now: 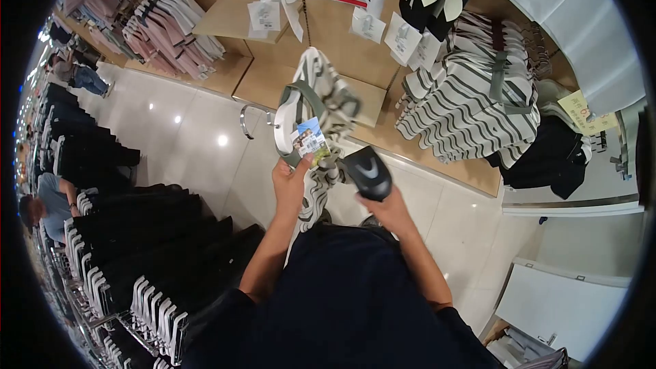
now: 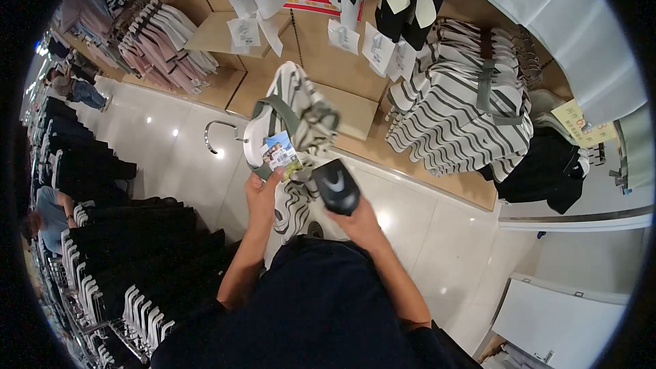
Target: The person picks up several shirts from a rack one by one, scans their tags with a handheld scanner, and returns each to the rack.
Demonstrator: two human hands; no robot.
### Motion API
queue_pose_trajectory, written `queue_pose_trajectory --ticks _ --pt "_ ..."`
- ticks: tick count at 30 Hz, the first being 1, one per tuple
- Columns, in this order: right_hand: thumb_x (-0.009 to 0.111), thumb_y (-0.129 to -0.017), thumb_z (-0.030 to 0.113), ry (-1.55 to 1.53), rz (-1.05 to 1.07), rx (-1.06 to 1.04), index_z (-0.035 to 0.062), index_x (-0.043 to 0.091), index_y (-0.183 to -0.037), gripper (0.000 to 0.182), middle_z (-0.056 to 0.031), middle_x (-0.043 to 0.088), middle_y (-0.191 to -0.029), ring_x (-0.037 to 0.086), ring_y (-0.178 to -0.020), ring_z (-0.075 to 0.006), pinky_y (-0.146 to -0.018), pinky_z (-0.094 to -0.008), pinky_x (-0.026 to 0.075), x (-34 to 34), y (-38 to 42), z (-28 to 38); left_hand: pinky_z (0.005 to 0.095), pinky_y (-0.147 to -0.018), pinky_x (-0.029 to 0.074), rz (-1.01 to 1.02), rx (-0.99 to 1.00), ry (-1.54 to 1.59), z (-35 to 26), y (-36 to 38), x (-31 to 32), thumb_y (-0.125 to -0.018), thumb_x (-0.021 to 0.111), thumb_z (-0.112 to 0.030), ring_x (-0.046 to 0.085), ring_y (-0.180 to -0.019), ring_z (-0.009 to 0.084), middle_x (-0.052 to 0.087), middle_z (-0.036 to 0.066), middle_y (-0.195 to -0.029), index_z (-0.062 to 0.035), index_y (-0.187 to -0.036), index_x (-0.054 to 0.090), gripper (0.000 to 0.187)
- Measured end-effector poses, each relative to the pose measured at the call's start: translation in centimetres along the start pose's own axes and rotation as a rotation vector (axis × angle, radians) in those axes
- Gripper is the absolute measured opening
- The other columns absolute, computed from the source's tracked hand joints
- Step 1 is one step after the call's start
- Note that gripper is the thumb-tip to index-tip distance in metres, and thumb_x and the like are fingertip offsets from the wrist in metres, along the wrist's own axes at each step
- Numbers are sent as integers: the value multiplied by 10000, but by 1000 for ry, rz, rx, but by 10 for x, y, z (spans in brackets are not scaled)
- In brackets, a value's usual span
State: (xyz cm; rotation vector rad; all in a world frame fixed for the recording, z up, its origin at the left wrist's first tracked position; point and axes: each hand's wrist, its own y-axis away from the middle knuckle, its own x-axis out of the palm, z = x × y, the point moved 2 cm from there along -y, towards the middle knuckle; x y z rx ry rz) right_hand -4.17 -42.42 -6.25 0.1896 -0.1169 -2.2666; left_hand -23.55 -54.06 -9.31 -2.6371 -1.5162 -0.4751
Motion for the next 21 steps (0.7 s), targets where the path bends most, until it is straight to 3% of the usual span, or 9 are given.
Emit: queue_pose_trajectory --ticks 1,3,8,12,13,18,21 --pt "809 -847 129 -34 65 60 -26 610 -1181 418 -30 658 -888 598 -770 -89 -658 -274 520 9 3 5 260 -875 478 -4 23 -8 2 -2 0 -917 718 -51 623 -958 104 704 61 -1068 36 -1122 653 231" --pt "824 -834 116 -160 191 188 -42 518 -1350 621 -89 658 -1226 573 -1115 -130 -1000 -307 461 23 4 6 260 -870 481 -8 70 -23 3 -5 1 -924 716 -59 619 -961 102 702 56 -1067 36 -1125 649 232" --pt "786 -858 109 -107 240 137 -20 583 -1286 492 -116 692 -1169 622 -1075 -170 -960 -315 484 33 -7 3 267 -854 494 -24 82 -48 0 -12 2 -927 718 -79 624 -960 109 703 61 -1061 41 -1143 652 255" --pt "786 -876 176 83 177 -227 5 672 -1144 338 -95 727 -976 659 -864 -163 -812 -313 529 32 -18 -10 293 -867 496 -17 35 -496 -9 -20 -18 -927 730 -143 635 -959 143 708 95 -1051 57 -1173 644 329" --pt "782 -878 177 48 171 -131 5 681 -1136 326 -97 738 -1067 659 -952 -172 -896 -335 510 32 -19 -1 303 -870 494 4 99 -453 -5 -26 -22 -928 728 -164 636 -956 160 709 109 -1046 66 -1177 638 350" --pt "815 -858 179 -43 -138 -41 -8 650 -1179 407 -58 714 -1090 622 -979 -120 -897 -300 503 5 -27 -20 336 -875 492 46 256 -569 10 -54 -43 -944 701 -206 648 -953 228 710 139 -1039 59 -1187 630 366" --pt "819 -849 153 -59 -252 -60 -6 657 -1168 391 -40 714 -1061 621 -957 -110 -882 -287 507 -31 -25 -29 351 -874 492 165 211 -680 30 -69 -69 -934 701 -202 661 -954 268 710 161 -1022 41 -1162 636 339"
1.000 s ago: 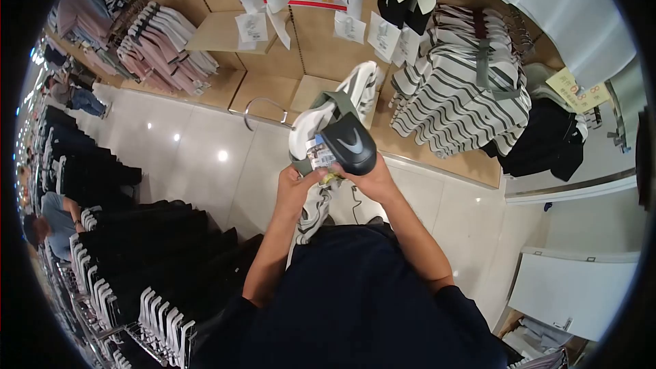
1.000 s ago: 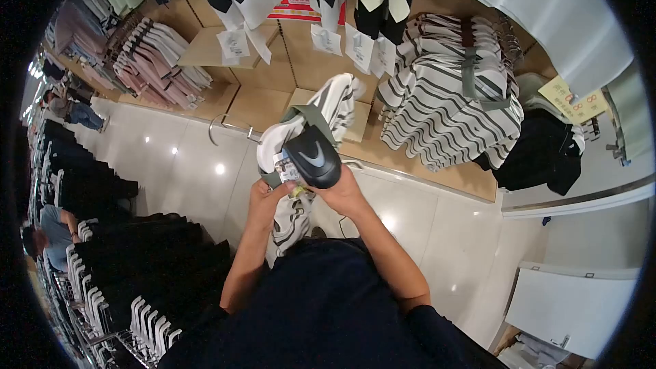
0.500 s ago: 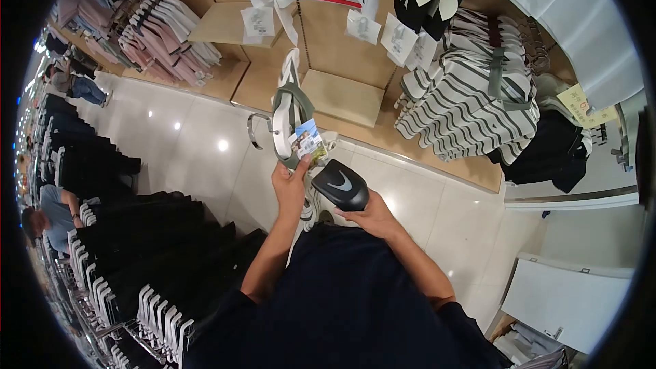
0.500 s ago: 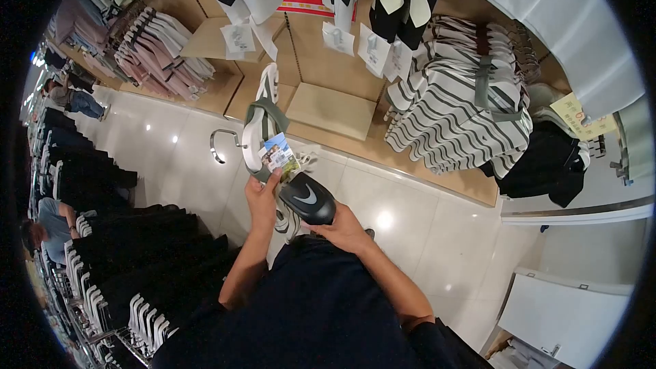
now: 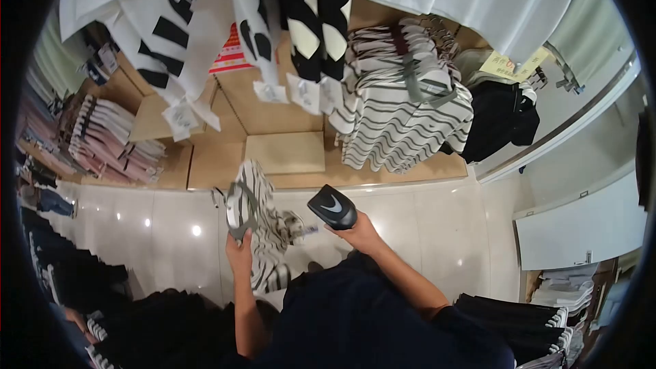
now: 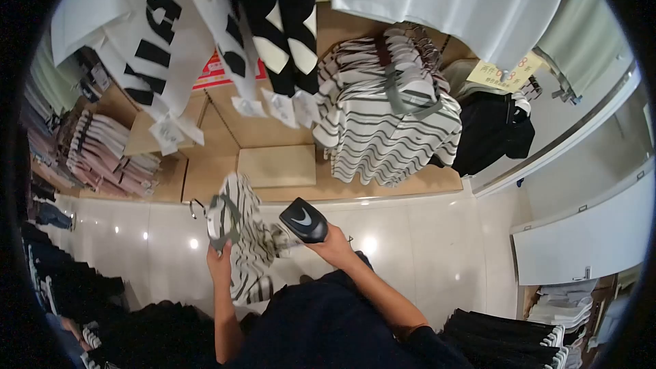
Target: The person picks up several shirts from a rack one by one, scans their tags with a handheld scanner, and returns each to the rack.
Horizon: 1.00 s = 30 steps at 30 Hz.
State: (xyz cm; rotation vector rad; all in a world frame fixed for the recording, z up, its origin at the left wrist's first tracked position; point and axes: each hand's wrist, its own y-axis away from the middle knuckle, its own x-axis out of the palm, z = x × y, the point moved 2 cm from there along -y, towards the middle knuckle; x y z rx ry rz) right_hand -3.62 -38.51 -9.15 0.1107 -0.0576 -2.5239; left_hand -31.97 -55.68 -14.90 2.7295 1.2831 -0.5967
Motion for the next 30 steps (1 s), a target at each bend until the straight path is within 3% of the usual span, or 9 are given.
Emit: queue_pose_trajectory --ticks 7,8,11,12,15,18,21,24,30 --pt "831 -836 170 228 -112 -118 -20 665 -1130 388 -81 719 -1032 623 -924 -123 -874 -296 507 -108 -66 20 423 -764 516 231 -131 -312 35 17 36 -891 724 -216 684 -876 414 692 243 -913 20 -1047 617 303" --pt "839 -810 184 274 -77 -51 -14 663 -1134 419 -133 711 -1074 659 -942 -198 -878 -331 516 -123 -78 26 435 -755 515 251 -126 -321 35 21 48 -888 725 -226 678 -873 429 691 245 -900 16 -1037 613 306" --pt "817 -770 227 651 -152 -249 -4 663 -1154 474 -193 699 -1071 666 -963 -337 -877 -410 531 -167 -119 53 469 -730 512 319 -111 -416 22 14 84 -879 726 -261 663 -861 461 687 245 -857 0 -1019 602 322" --pt "812 -698 241 658 -181 -318 -1 675 -1131 515 -209 664 -1182 599 -1093 -391 -933 -448 505 -179 -135 65 479 -723 509 346 -115 -483 10 9 96 -877 727 -275 660 -855 464 686 241 -841 -7 -1022 601 330" --pt "807 -650 232 951 -179 -664 -31 695 -1068 507 -215 625 -1272 533 -1226 -383 -1012 -444 456 -216 -193 102 529 -713 492 371 -122 -592 -24 -4 128 -871 723 -319 651 -839 472 673 234 -796 -49 -1041 592 345" --pt "801 -623 253 1094 -226 -717 -82 725 -891 436 -259 592 -1314 496 -1278 -390 -1063 -472 402 -241 -255 131 545 -719 484 357 -167 -658 -52 -23 157 -875 719 -323 650 -837 471 674 234 -805 -63 -1058 591 343" --pt "798 -659 340 1224 -159 -543 -28 740 -991 499 -255 599 -1295 502 -1278 -393 -1098 -479 382 -259 -316 123 549 -721 480 283 -178 -672 -66 -32 178 -891 704 -319 647 -835 474 680 230 -815 -64 -1066 590 330" --pt "736 -662 376 1368 -125 -553 -1 760 -881 437 -274 654 -1149 553 -1202 -398 -1041 -486 424 -267 -331 97 541 -709 477 225 -164 -591 -77 -38 192 -915 685 -313 637 -830 482 681 233 -828 -54 -1059 589 312" --pt "746 -679 427 1292 3 -527 -3 758 -920 493 -241 663 -1095 569 -1158 -399 -1007 -472 481 -278 -317 85 526 -690 473 205 -126 -583 -76 -67 208 -902 706 -314 626 -847 491 667 251 -840 -40 -1040 595 327"
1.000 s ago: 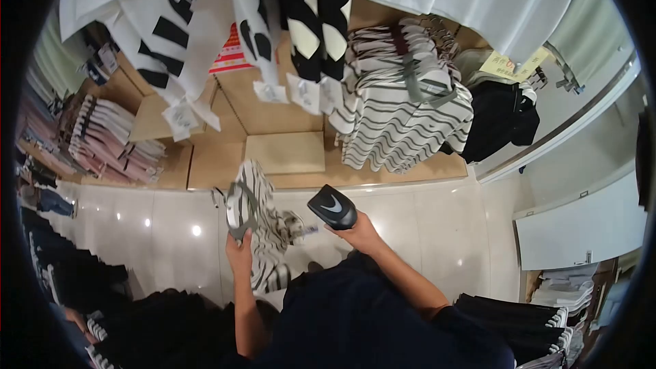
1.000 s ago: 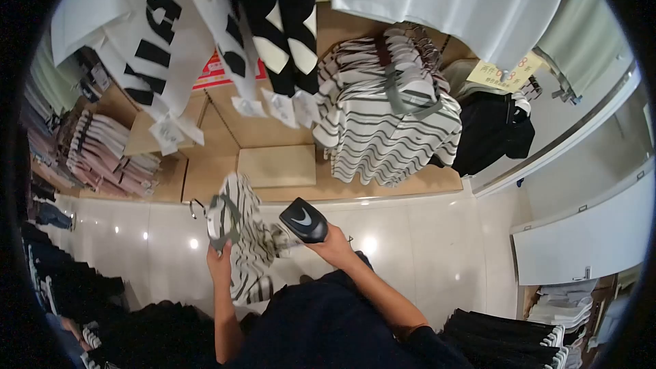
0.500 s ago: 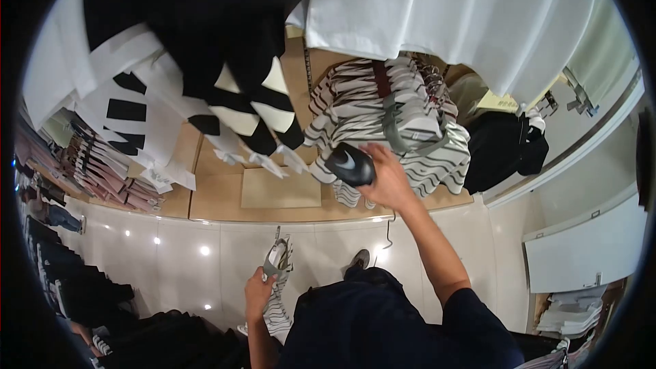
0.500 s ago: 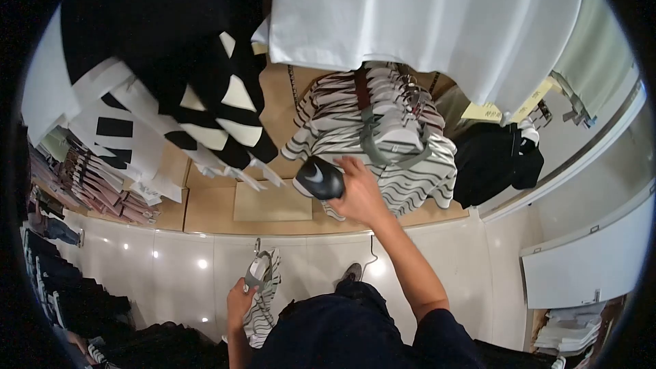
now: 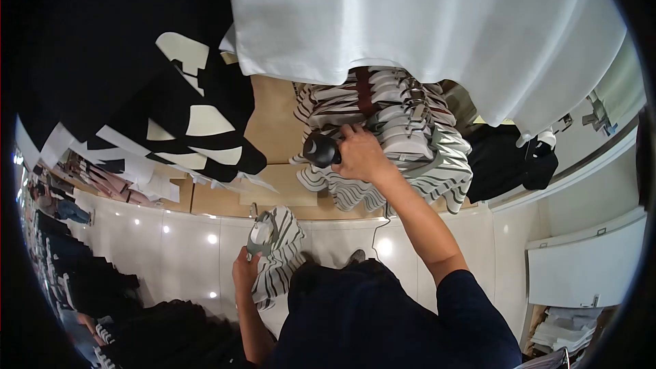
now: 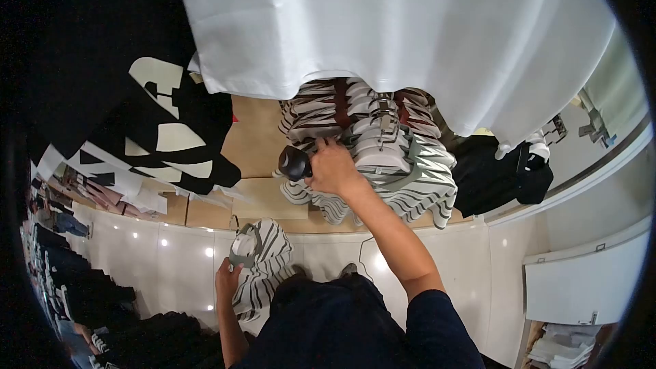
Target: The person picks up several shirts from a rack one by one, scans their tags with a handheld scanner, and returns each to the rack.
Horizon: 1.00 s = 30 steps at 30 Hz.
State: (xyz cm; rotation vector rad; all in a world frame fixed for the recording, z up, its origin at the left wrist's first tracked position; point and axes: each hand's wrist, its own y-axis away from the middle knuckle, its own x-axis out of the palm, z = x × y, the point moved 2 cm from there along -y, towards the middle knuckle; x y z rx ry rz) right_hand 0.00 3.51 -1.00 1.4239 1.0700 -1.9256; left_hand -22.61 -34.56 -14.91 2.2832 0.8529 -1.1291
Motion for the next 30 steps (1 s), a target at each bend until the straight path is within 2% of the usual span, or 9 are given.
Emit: queue_pose_trajectory --ticks 4,11,16,18,20,22,24,27,30 --pt "747 -682 455 53 237 74 -2 763 -904 508 -208 655 -1115 562 -1162 -386 -971 -448 511 11 -16 -10 521 -714 479 36 67 -17 -12 -39 4 -898 707 -333 623 -878 493 672 252 -867 -52 -1061 608 340" --pt "746 -693 459 104 283 99 -4 762 -866 494 -175 645 -1159 577 -1135 -336 -923 -429 520 -16 27 18 508 -783 501 204 246 -75 -52 -117 20 -880 713 -399 640 -941 464 699 230 -945 -74 -1105 631 404" --pt "770 -665 417 96 324 0 -5 750 -872 471 -163 645 -1118 579 -1116 -318 -912 -416 514 -25 55 29 489 -807 502 492 508 -148 -144 -152 53 -896 687 -397 647 -971 444 693 242 -996 -83 -1153 622 411" --pt "775 -654 406 80 277 14 -8 740 -905 485 -162 645 -1118 580 -1113 -315 -910 -418 515 -21 58 30 493 -807 500 535 603 -11 -181 -166 87 -919 650 -388 646 -964 445 690 246 -998 -79 -1153 614 390" --pt "778 -647 389 51 277 60 -15 716 -963 518 -157 645 -1115 578 -1113 -309 -920 -416 514 -22 55 32 499 -811 498 560 730 67 -237 -169 82 -934 619 -388 643 -976 443 688 241 -1025 -62 -1145 604 389" --pt "780 -648 400 6 243 76 -27 725 -866 482 -160 656 -1085 571 -1134 -305 -921 -403 513 -14 56 30 502 -817 494 847 277 529 -234 -228 173 -929 636 -384 636 -993 439 685 229 -1032 -44 -1159 597 413" --pt "782 -647 401 -13 232 106 -29 730 -821 467 -161 662 -1069 568 -1144 -300 -920 -395 511 -14 56 29 494 -826 499 478 796 57 -311 -217 121 -933 647 -381 639 -1024 424 686 231 -1041 -21 -1163 604 429" --pt "785 -643 389 -11 246 149 -22 731 -837 458 -155 661 -1069 565 -1147 -296 -918 -395 509 -23 56 37 444 -867 502 475 876 136 -354 -229 119 -941 634 -409 626 -1068 422 670 240 -1119 -48 -1278 594 495" --pt "788 -647 387 -4 233 145 -20 735 -865 465 -149 658 -1082 561 -1152 -299 -924 -402 506 -22 56 43 438 -884 504 554 970 171 -393 -226 98 -933 660 -412 641 -1077 404 666 249 -1165 -27 -1303 586 539"
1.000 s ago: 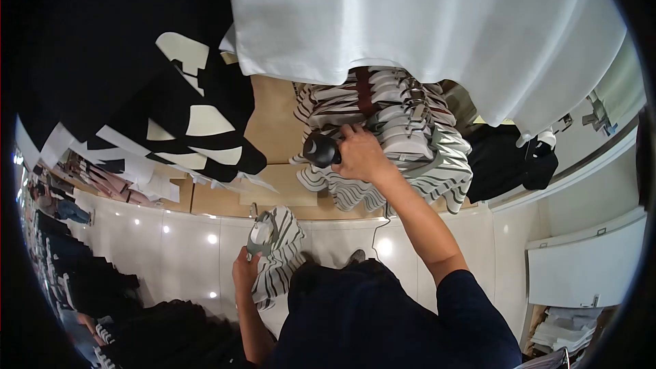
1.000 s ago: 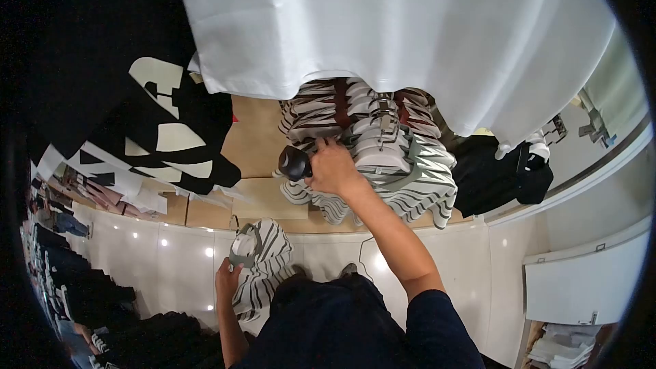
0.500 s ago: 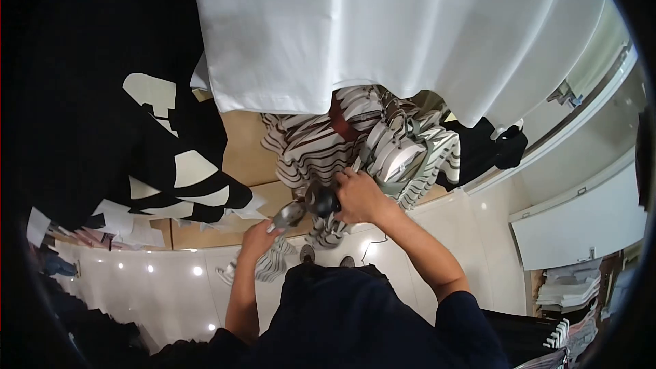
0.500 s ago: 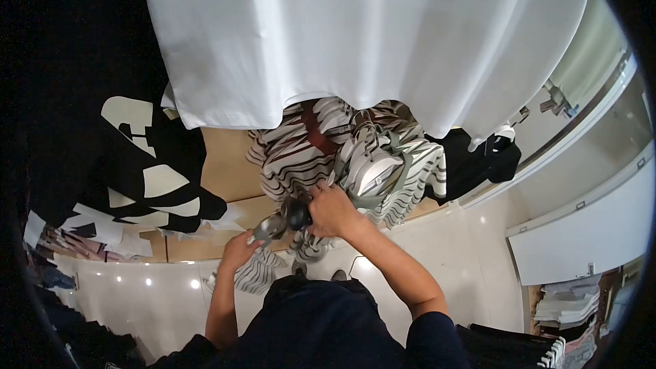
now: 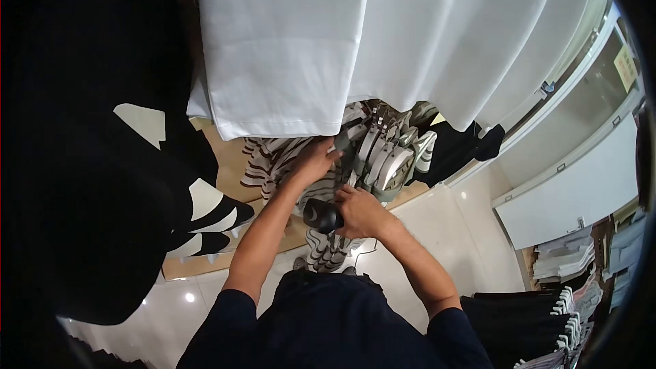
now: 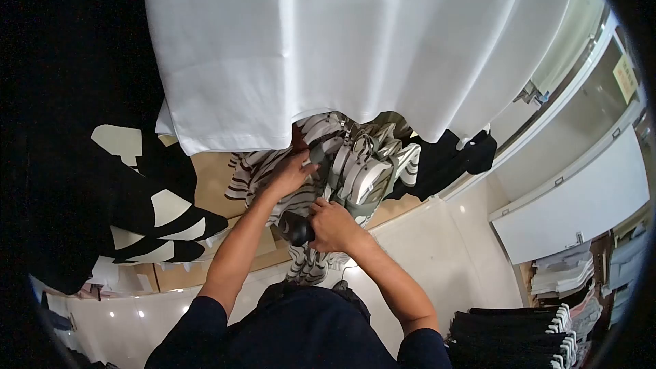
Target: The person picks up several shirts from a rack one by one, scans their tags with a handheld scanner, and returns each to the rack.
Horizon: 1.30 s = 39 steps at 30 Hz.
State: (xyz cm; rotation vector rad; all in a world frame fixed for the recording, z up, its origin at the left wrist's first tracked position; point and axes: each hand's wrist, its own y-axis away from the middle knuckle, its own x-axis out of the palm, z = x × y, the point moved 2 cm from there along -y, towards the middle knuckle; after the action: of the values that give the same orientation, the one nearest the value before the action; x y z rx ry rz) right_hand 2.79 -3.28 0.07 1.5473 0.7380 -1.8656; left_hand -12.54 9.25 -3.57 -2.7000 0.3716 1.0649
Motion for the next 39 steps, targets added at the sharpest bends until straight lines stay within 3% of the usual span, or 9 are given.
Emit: queue_pose_trajectory --ticks 3,4,8,12,17,20,27,33,39 --pt "792 -655 389 -6 -13 18 -22 730 -915 491 -140 653 -1096 562 -1149 -300 -930 -403 506 1 1 0 437 -877 504 -98 45 40 6 -24 11 -927 684 -401 659 -1066 373 668 246 -1182 -23 -1293 592 534" --pt "795 -655 389 -2 -4 30 -24 725 -943 509 -135 650 -1096 566 -1142 -300 -929 -404 509 0 1 0 405 -884 502 -133 41 8 10 -33 15 -934 690 -382 672 -1030 318 687 221 -1151 15 -1255 598 518" --pt "799 -648 386 0 17 55 -28 722 -987 540 -130 649 -1112 564 -1148 -293 -934 -401 508 -2 1 1 335 -915 484 -21 6 118 17 -44 13 -950 684 -322 649 -1002 256 690 182 -1112 32 -1221 601 452" --pt "799 -653 391 -21 -64 19 -28 723 -1003 551 -127 645 -1106 562 -1144 -291 -938 -394 500 4 2 -2 350 -920 488 -137 148 213 38 -52 32 -948 690 -290 651 -1027 249 692 181 -1126 28 -1229 603 434" --pt "801 -651 398 -11 -37 20 -22 732 -956 523 -132 642 -1095 559 -1138 -290 -922 -396 496 4 -1 -2 351 -924 493 -194 164 192 32 -48 32 -958 678 -255 658 -1059 236 699 165 -1141 46 -1234 600 416" --pt "801 -650 396 -24 -60 12 -19 737 -933 506 -132 641 -1081 558 -1129 -289 -915 -398 496 5 -3 -2 335 -912 497 -65 98 214 30 -56 29 -966 666 -228 663 -1068 209 700 162 -1162 43 -1223 612 377" --pt "797 -661 396 -50 -86 -10 -6 741 -946 496 -132 640 -1100 547 -1145 -291 -930 -393 489 9 -10 -4 322 -905 495 -165 148 315 49 -63 48 -959 677 -226 654 -1076 175 707 134 -1128 31 -1198 631 354" --pt "791 -674 391 -73 -60 -4 -9 738 -962 496 -137 639 -1111 545 -1152 -299 -943 -398 485 14 -14 -9 335 -933 484 -49 38 308 8 -40 16 -947 691 -291 630 -1128 204 680 181 -1192 5 -1270 601 447" --pt "792 -648 356 -100 6 11 -30 721 -1043 557 -129 625 -1182 535 -1185 -295 -980 -400 478 8 -15 -10 416 -951 484 -43 18 87 18 3 20 -947 671 -381 635 -1101 380 663 249 -1165 -2 -1322 558 545"
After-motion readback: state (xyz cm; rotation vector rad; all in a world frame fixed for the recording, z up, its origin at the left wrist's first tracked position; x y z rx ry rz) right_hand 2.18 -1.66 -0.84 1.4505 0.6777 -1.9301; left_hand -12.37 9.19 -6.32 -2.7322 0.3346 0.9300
